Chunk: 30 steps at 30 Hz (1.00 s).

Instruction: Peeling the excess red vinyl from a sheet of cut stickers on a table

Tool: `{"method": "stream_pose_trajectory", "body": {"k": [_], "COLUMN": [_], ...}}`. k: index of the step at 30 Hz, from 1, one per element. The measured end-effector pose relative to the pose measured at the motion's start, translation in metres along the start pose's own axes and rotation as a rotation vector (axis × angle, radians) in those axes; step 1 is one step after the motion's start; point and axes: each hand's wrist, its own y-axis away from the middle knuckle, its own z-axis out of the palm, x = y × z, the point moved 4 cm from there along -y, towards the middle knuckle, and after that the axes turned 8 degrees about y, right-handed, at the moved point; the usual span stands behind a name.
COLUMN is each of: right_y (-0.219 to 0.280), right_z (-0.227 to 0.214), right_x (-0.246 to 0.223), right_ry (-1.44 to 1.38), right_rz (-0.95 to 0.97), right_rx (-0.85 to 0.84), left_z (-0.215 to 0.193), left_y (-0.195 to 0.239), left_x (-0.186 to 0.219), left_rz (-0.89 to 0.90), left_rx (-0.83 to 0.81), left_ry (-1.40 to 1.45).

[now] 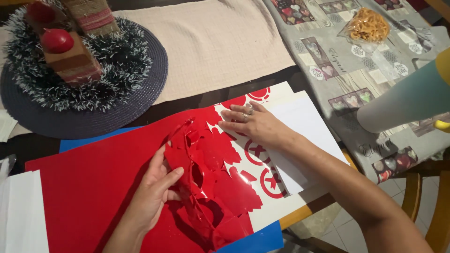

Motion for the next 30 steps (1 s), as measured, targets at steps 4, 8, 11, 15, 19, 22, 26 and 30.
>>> {"method": "stream_pose_trajectory", "body": {"k": [4, 8, 11, 15, 19, 22, 26, 30], "right_y": [-0.011, -0.028, -0.040, -0.037, -0.039, -0.039, -0.042, -0.044], "right_z": [-0.007, -0.030, -0.022, -0.017, -0.016, -0.017, -0.019, -0.024], "right_x": [-0.010, -0.026, -0.031, -0.028, -0.031, -0.034, -0.032, -0.033], "right_ry": [-0.042, -0.075, 0.002, -0.071, -0.187, -0.182, -0.171, -0.145], "right_rz": [0.080, 0.245, 0.306, 0.262, 0.194, 0.194, 0.217, 0.215], "right_rx": [0.109, 0.301, 0.318, 0.384, 0.329, 0.312, 0.104, 0.104], "left_z": [0.001, -0.006, -0.002, -0.005, -0.011, -0.012, -0.014, -0.016], "left_y": [0.003, -0.002, 0.001, -0.001, -0.005, -0.005, -0.006, -0.007], "left_x": [0.005, -0.002, 0.000, -0.002, -0.007, -0.010, -0.011, -0.012], "left_rz": [-0.015, -0.002, 0.060, 0.072, 0.094, 0.110, 0.137, 0.154], "left_rx": [0.028, 0.031, -0.036, -0.065, -0.080, -0.089, -0.115, -0.130], "left_ry": [-0.068, -0.069, -0.034, -0.014, 0.004, 0.009, 0.014, 0.046]}}
